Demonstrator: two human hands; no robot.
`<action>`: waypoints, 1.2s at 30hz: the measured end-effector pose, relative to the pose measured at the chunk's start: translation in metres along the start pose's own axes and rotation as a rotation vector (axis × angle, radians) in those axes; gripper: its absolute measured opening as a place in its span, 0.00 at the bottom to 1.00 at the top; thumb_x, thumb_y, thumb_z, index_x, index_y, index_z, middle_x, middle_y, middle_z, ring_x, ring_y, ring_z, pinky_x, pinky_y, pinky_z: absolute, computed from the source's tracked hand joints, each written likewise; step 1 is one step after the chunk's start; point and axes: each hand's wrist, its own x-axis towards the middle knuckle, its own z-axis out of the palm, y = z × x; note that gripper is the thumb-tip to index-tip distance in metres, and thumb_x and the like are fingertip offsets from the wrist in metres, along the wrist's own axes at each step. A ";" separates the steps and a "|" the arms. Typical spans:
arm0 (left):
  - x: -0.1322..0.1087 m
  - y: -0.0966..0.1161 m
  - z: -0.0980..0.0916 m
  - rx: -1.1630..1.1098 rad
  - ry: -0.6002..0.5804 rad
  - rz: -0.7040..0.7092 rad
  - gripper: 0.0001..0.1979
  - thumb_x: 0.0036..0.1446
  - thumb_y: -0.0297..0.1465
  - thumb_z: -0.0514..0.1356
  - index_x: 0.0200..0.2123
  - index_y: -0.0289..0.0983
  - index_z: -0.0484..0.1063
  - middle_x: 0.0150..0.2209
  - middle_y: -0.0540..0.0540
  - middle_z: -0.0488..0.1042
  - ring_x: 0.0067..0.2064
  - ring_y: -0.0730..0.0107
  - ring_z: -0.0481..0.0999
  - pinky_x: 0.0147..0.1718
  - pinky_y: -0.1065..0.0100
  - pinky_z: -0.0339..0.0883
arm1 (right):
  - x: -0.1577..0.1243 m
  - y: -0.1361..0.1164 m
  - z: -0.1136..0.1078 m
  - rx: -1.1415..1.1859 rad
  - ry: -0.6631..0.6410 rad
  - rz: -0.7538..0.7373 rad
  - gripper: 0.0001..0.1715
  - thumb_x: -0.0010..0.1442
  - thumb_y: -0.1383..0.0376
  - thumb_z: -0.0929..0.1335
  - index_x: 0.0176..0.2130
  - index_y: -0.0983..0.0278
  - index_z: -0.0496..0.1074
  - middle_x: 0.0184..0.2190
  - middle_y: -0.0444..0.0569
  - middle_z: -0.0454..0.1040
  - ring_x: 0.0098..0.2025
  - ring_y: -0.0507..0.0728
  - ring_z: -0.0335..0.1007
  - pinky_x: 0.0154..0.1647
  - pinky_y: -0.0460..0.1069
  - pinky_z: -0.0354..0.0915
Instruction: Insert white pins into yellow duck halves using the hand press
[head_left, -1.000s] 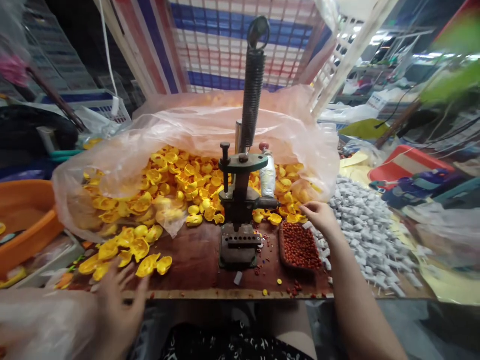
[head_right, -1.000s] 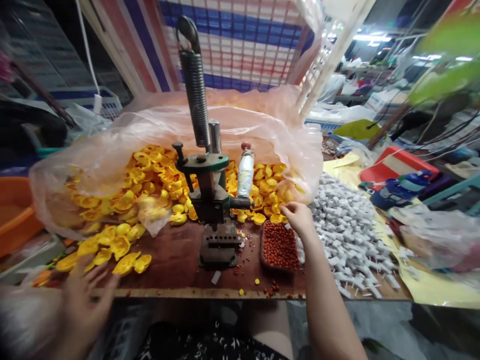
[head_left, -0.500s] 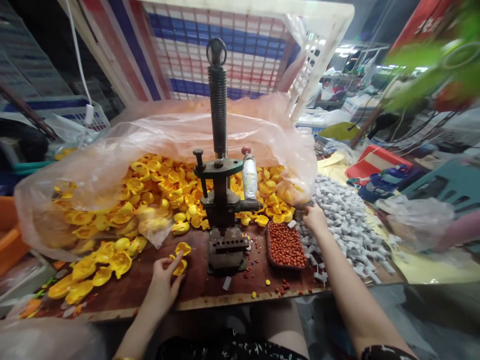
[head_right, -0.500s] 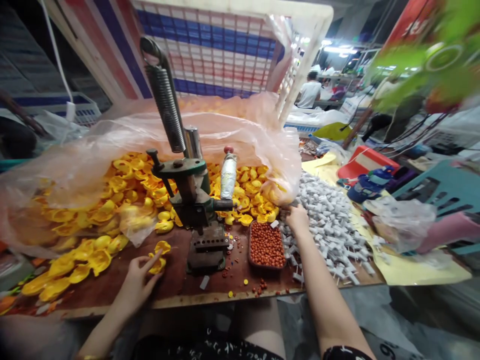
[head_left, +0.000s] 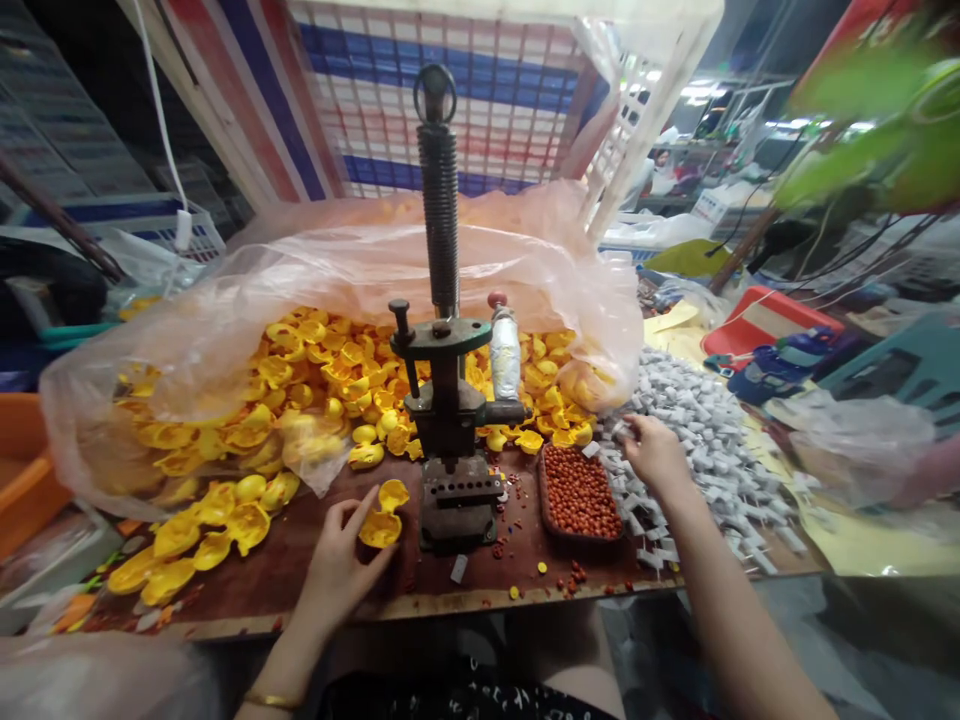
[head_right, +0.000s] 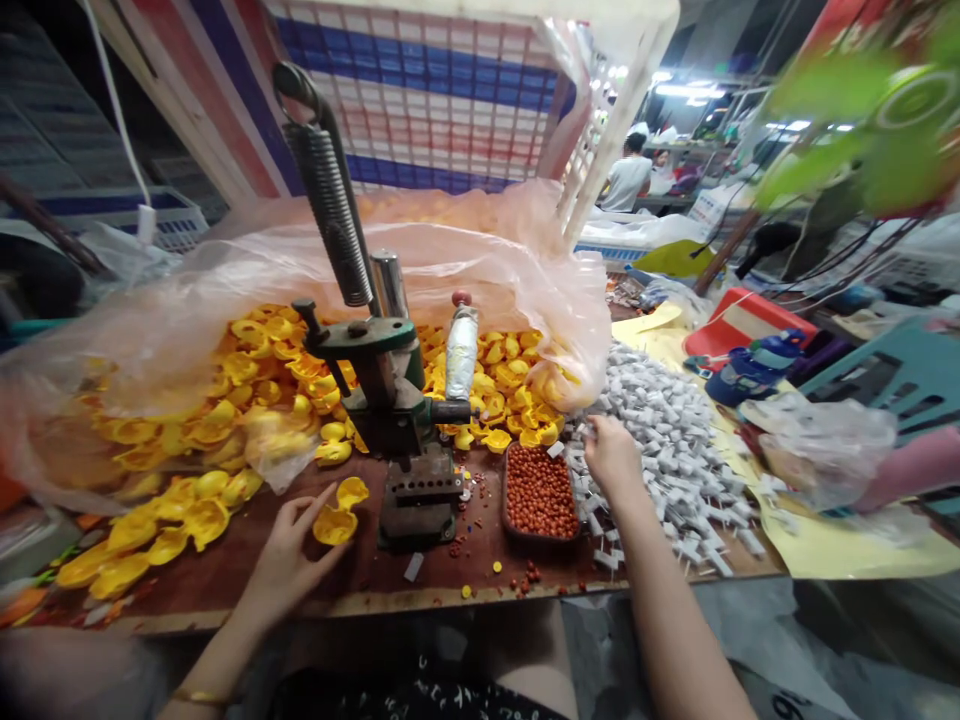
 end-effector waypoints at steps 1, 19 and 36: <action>0.000 0.010 0.000 -0.056 0.010 0.008 0.30 0.50 0.38 0.61 0.58 0.40 0.65 0.45 0.42 0.66 0.47 0.55 0.71 0.49 0.54 0.67 | -0.010 -0.015 -0.004 0.110 0.050 -0.016 0.13 0.54 0.71 0.64 0.40 0.67 0.73 0.37 0.60 0.75 0.38 0.63 0.71 0.42 0.55 0.63; -0.013 0.074 0.012 -0.327 0.081 0.340 0.30 0.51 0.17 0.54 0.58 0.40 0.56 0.48 0.40 0.65 0.50 0.60 0.70 0.48 0.59 0.70 | -0.155 -0.199 0.042 0.779 -0.163 -0.548 0.13 0.56 0.74 0.67 0.40 0.60 0.74 0.35 0.47 0.77 0.38 0.55 0.70 0.40 0.51 0.61; 0.005 0.065 0.016 -0.882 0.106 -0.268 0.18 0.47 0.38 0.67 0.43 0.41 0.79 0.43 0.45 0.71 0.47 0.63 0.73 0.48 0.65 0.68 | -0.060 -0.079 0.036 -0.054 -0.350 -0.171 0.09 0.54 0.72 0.66 0.30 0.65 0.77 0.34 0.53 0.75 0.40 0.58 0.67 0.40 0.49 0.59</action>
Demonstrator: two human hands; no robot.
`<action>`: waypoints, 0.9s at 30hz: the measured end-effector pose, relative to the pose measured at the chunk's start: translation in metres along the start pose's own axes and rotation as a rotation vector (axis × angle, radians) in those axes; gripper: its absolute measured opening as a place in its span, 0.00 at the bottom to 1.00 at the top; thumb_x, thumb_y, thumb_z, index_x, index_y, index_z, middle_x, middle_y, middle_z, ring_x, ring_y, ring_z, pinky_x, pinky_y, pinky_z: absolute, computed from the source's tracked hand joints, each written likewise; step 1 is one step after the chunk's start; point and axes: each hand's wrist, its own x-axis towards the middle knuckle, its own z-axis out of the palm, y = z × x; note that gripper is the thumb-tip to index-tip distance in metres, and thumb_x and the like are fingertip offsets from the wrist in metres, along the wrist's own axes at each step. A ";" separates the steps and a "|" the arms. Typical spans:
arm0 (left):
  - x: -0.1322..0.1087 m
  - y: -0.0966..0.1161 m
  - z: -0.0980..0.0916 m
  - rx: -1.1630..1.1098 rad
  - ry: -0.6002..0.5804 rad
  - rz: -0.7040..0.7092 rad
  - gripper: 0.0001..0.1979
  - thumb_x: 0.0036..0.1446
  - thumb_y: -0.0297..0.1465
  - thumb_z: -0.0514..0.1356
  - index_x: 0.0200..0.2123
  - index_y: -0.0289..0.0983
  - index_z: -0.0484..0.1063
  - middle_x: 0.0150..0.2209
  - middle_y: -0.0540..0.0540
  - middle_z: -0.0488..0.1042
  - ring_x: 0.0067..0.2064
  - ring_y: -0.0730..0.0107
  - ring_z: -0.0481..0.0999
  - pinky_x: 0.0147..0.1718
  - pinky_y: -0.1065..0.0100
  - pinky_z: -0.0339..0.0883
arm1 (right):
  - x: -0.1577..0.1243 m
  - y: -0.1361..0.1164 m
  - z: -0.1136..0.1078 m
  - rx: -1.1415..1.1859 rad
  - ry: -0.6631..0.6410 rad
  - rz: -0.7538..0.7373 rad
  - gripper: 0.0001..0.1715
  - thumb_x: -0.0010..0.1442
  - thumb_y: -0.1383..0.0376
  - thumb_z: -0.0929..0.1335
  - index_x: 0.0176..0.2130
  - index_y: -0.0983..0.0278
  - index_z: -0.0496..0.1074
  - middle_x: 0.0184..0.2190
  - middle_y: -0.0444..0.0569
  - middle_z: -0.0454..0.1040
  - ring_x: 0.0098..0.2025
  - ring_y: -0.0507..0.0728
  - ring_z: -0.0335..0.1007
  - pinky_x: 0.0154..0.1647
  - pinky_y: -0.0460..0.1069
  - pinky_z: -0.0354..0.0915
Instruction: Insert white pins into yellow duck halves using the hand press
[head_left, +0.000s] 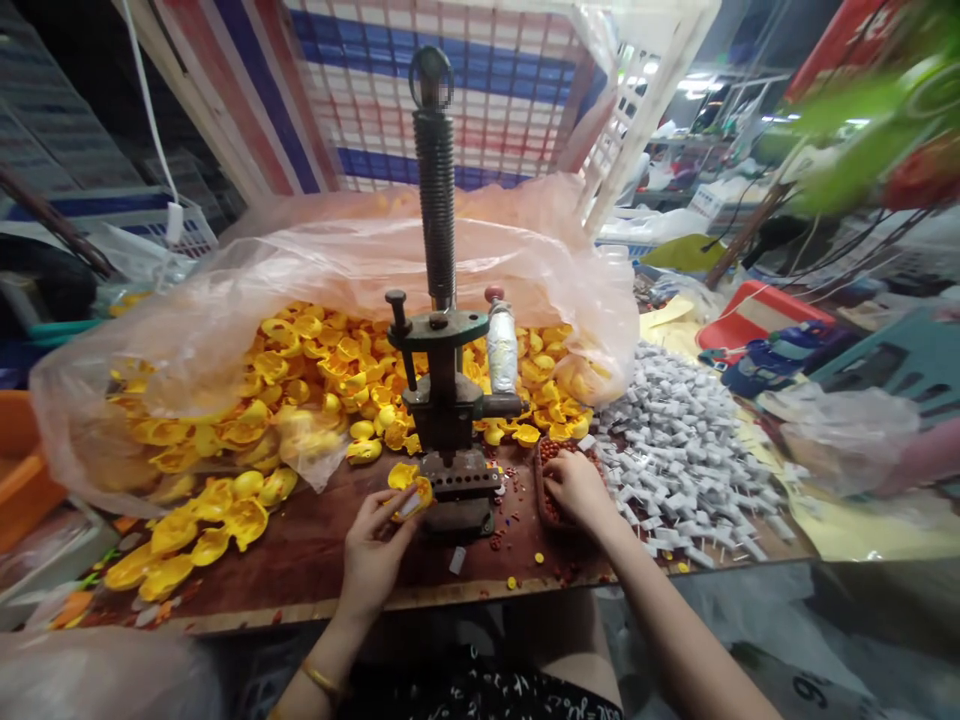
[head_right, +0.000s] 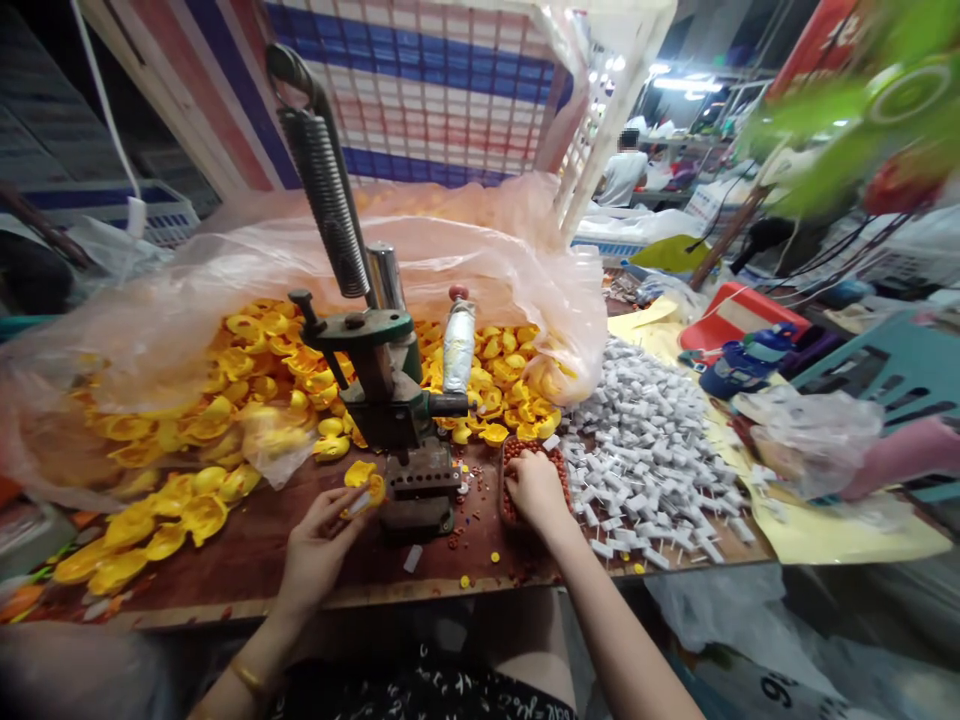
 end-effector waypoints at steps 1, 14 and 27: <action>0.001 0.003 0.002 -0.083 0.004 -0.083 0.19 0.44 0.38 0.69 0.41 0.40 0.79 0.42 0.45 0.73 0.46 0.64 0.74 0.48 0.66 0.67 | 0.001 0.000 0.001 0.012 -0.004 0.003 0.08 0.53 0.72 0.66 0.29 0.66 0.76 0.32 0.53 0.75 0.38 0.57 0.67 0.39 0.48 0.59; -0.002 0.029 0.017 -0.602 -0.018 -0.501 0.18 0.36 0.36 0.74 0.32 0.32 0.81 0.36 0.43 0.80 0.32 0.73 0.75 0.29 0.75 0.69 | -0.026 -0.121 0.027 1.178 0.058 -0.182 0.07 0.50 0.66 0.68 0.32 0.64 0.77 0.31 0.49 0.79 0.34 0.56 0.75 0.38 0.50 0.70; -0.008 0.030 0.015 -0.613 -0.080 -0.525 0.18 0.39 0.35 0.73 0.36 0.34 0.81 0.37 0.43 0.80 0.34 0.72 0.75 0.31 0.75 0.68 | -0.028 -0.127 0.034 1.306 -0.039 -0.097 0.08 0.49 0.64 0.71 0.32 0.63 0.79 0.33 0.49 0.80 0.36 0.57 0.76 0.41 0.51 0.71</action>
